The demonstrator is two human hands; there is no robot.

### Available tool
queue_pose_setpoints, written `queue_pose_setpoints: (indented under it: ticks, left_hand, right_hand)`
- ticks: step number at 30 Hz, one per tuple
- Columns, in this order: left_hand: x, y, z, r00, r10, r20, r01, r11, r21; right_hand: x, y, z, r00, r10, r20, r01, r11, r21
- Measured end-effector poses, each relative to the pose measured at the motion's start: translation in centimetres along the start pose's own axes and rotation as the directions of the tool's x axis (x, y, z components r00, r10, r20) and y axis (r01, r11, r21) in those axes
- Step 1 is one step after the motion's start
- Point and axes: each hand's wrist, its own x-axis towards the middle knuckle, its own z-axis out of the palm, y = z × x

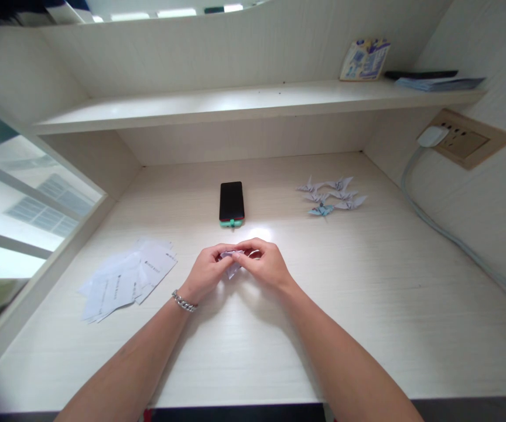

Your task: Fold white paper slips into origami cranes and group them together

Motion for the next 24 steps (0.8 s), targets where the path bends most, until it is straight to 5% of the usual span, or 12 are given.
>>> queue_pose_setpoints:
  ticks: [13, 24]
  left_hand:
    - [-0.12, 0.51, 0.08, 0.998, -0.036, 0.047, 0.033, 0.998, 0.045]
    - [-0.12, 0.67, 0.04, 0.996, -0.031, 0.081, 0.033, 0.999, -0.02]
  right_hand:
    - [-0.35, 0.34, -0.44, 0.942, -0.32, -0.101, 0.275, 0.908, -0.316]
    - [-0.56, -0.1, 0.13, 0.945, -0.268, -0.187, 0.212, 0.939, -0.272]
